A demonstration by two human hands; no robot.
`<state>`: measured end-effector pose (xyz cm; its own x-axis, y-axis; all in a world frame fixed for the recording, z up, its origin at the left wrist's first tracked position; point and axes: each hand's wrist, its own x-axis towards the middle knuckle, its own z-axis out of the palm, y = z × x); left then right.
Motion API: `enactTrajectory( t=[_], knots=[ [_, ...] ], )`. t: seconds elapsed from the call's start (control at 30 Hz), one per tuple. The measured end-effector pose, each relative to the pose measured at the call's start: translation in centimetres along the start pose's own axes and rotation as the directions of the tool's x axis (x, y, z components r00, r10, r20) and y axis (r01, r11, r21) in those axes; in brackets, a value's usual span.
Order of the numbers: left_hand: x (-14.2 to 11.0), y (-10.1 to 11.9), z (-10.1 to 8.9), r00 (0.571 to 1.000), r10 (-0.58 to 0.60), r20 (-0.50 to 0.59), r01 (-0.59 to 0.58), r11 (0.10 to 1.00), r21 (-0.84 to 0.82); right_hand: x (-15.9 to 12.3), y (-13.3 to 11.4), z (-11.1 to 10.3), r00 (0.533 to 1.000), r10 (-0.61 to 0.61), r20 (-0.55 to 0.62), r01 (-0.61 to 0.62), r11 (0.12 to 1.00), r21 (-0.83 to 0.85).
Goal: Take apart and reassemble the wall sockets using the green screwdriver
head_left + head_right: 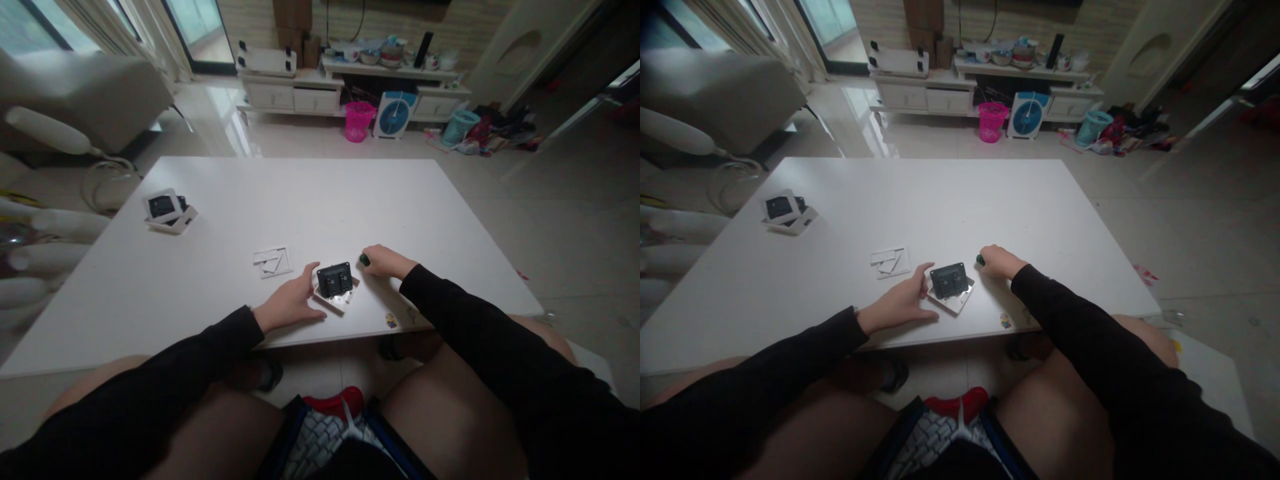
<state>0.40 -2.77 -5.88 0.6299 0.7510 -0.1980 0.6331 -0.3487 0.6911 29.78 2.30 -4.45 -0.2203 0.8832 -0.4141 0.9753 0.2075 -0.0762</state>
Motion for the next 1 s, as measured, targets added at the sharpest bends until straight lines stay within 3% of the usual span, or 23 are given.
enactTrajectory(
  t=[0.1,0.23,0.37,0.47,0.57,0.63,0.8,1.0],
  knots=[
    [0.0,-0.1,0.1,0.998,0.005,0.062,0.0,0.997,-0.077,-0.2,0.0,0.1,1.0,-0.003,-0.005,0.003,1.0,-0.011],
    [0.2,-0.4,0.3,0.998,0.04,0.053,-0.035,0.996,-0.087,-0.7,0.0,-0.1,1.0,-0.016,-0.025,0.016,1.0,-0.017],
    [0.2,-0.4,0.2,0.997,0.065,0.036,-0.062,0.996,-0.071,-2.1,-0.4,-1.8,0.996,-0.067,-0.055,0.067,0.998,0.005],
    [0.1,0.0,0.1,0.997,0.067,0.027,-0.067,0.997,-0.028,-3.8,-1.4,-3.1,0.982,-0.169,-0.085,0.177,0.979,0.105],
    [0.0,0.2,0.1,0.997,0.078,0.024,-0.078,0.997,-0.001,-5.6,-3.1,-3.1,0.931,-0.321,-0.172,0.364,0.844,0.394],
    [0.1,0.2,0.2,0.997,0.072,0.027,-0.072,0.997,0.003,-6.3,-4.2,-2.4,0.9,-0.387,-0.201,0.436,0.773,0.461],
    [0.2,-0.2,0.5,0.998,0.062,0.034,-0.063,0.997,0.034,-6.5,-6.2,-0.2,0.882,-0.443,-0.162,0.471,0.805,0.36],
    [0.2,-0.6,0.8,0.996,0.082,0.034,-0.083,0.995,0.053,-6.2,-6.5,0.9,0.878,-0.465,-0.112,0.478,0.841,0.254]
  ],
)
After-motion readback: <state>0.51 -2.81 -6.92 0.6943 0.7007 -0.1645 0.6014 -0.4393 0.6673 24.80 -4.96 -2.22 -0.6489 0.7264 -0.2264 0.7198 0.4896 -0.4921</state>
